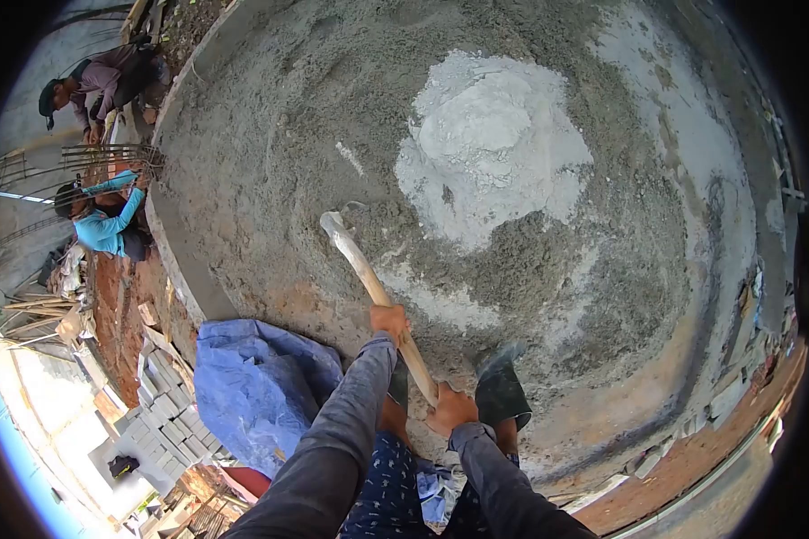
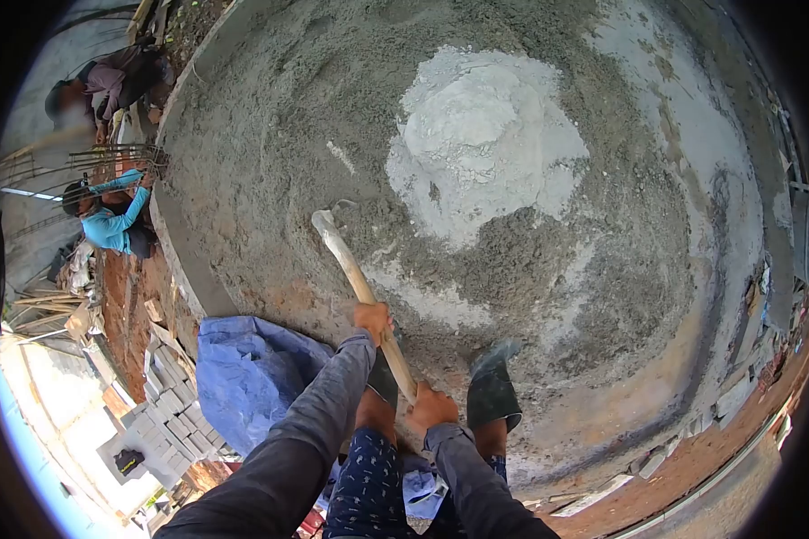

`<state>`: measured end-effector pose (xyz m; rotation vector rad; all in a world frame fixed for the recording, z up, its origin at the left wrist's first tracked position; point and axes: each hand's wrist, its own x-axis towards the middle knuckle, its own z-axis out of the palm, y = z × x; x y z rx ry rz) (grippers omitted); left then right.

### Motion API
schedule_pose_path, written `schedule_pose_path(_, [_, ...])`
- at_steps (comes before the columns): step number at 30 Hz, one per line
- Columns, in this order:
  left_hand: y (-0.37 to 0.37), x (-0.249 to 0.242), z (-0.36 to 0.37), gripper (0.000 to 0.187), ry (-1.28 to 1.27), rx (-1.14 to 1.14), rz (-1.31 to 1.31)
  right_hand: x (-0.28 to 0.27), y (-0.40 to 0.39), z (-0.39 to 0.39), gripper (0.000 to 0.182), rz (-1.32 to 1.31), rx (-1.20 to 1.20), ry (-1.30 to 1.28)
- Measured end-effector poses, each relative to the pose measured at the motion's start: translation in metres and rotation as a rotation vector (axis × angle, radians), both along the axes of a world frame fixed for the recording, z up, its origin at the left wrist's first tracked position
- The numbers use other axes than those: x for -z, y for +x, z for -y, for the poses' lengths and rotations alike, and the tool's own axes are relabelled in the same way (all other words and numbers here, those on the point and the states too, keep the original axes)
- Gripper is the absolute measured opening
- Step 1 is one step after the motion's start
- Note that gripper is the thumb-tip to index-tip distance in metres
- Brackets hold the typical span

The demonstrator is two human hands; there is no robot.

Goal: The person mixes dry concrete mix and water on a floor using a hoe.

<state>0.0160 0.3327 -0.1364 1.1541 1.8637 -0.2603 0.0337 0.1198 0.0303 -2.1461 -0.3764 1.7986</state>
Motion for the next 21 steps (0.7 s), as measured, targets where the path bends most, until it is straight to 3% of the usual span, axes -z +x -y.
schedule_pose_path(7, [0.012,-0.019,0.12,0.016,-0.276,-0.253,0.093,-0.063,0.078,0.101,0.042,0.047,-0.17,0.006])
schedule_pose_path(12, [0.039,-0.055,0.124,0.016,-0.539,-0.268,0.25,-0.086,0.133,0.125,0.039,0.093,-0.134,0.072])
schedule_pose_path(16, [0.097,-0.097,0.151,0.018,-0.549,-0.639,0.326,-0.112,0.184,0.192,0.034,0.134,-0.055,0.17])
schedule_pose_path(19, [0.102,-0.05,0.186,0.018,-0.385,-0.831,0.326,-0.158,0.207,0.254,0.032,0.22,0.007,0.242])
schedule_pose_path(21, [0.113,-0.057,0.241,0.023,-0.452,-0.847,0.445,-0.185,0.222,0.296,0.032,0.182,0.019,0.14])
